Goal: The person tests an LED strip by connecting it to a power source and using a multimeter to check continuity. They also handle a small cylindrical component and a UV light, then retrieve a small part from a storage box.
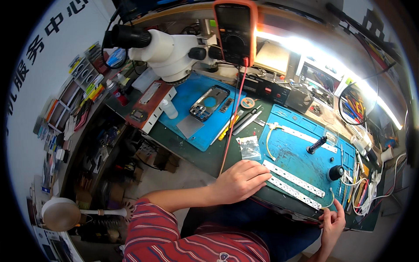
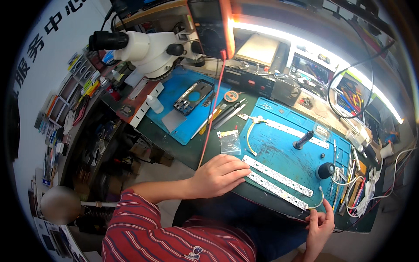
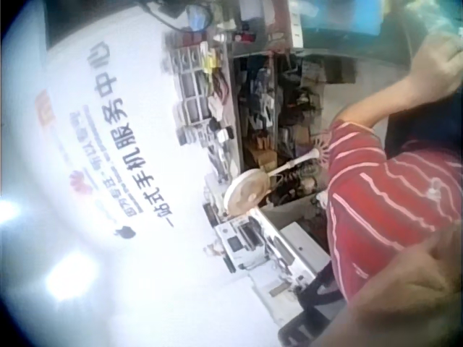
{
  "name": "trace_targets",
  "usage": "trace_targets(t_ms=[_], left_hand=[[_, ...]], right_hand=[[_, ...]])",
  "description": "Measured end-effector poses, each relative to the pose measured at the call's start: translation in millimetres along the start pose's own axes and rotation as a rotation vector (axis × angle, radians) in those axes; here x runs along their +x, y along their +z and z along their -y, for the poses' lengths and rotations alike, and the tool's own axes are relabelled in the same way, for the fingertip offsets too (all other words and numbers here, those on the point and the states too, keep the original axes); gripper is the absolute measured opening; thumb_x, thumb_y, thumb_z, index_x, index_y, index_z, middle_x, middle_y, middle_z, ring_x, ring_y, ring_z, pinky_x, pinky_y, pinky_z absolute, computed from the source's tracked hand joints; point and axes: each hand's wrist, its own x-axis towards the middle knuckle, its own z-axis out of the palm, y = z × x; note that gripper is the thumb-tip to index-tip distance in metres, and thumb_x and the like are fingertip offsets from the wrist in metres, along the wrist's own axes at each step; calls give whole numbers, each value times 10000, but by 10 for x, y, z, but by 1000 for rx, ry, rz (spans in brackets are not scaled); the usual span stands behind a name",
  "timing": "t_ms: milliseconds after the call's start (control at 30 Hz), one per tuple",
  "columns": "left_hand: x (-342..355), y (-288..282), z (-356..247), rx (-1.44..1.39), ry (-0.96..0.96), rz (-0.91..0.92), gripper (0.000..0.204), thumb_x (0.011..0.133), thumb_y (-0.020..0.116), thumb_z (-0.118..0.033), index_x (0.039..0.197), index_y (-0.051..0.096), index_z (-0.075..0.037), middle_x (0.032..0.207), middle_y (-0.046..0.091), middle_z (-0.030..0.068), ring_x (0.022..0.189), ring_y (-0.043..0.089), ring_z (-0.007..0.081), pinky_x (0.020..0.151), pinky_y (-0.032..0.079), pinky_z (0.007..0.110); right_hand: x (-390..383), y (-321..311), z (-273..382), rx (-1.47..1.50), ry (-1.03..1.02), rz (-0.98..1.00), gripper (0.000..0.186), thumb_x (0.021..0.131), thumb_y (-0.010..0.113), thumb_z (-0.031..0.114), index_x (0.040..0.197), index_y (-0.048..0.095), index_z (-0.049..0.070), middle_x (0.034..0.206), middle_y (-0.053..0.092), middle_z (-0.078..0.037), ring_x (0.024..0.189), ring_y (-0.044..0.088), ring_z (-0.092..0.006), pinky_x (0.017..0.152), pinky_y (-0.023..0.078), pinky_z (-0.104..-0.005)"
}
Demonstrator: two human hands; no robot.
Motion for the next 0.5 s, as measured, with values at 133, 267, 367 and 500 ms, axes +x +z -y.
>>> trace_targets(t_ms=[133, 267, 367, 500], left_hand=[[-44, -19, -89, 46, 8, -129, 380, 883, 755, -71, 1256, 688, -50, 1258, 672, 62, 1144, 648, 247, 986, 520, 393], [-454, -120, -255, 70, 81, -281, 434, 853, 731, -16, 1283, 679, -43, 1274, 661, 67, 1156, 636, 270, 983, 518, 398], [-1231, -37, -433, 23, -66, -257, 449, 860, 683, 6, 1305, 676, -55, 1276, 651, 95, 1160, 630, 294, 990, 516, 426], [-2552, 286, -945, 82, -662, 107, 619, 894, 741, -134, 1477, 536, -106, 1445, 540, 168, 1293, 554, 380, 1066, 481, 463]], right_hand=[[-12, 18, -240, -35, -116, -177, 350, 1039, 642, 95, 1371, 604, -10, 773, 643, -22, 614, 510, -36, 520, 366, -208], [-94, 153, -593, 49, -375, -313, 232, 1032, 642, 89, 1249, 669, 11, 777, 593, -8, 652, 497, -68, 578, 373, -246], [-589, 553, -5, -30, -603, -115, 252, 1004, 611, 174, 1124, 721, -19, 847, 694, -163, 657, 650, -345, 633, 559, -423], [-945, 1294, -227, 59, -853, 404, 252, 907, 689, 31, 1156, 725, 24, 770, 650, -84, 641, 630, -192, 581, 469, -316]])
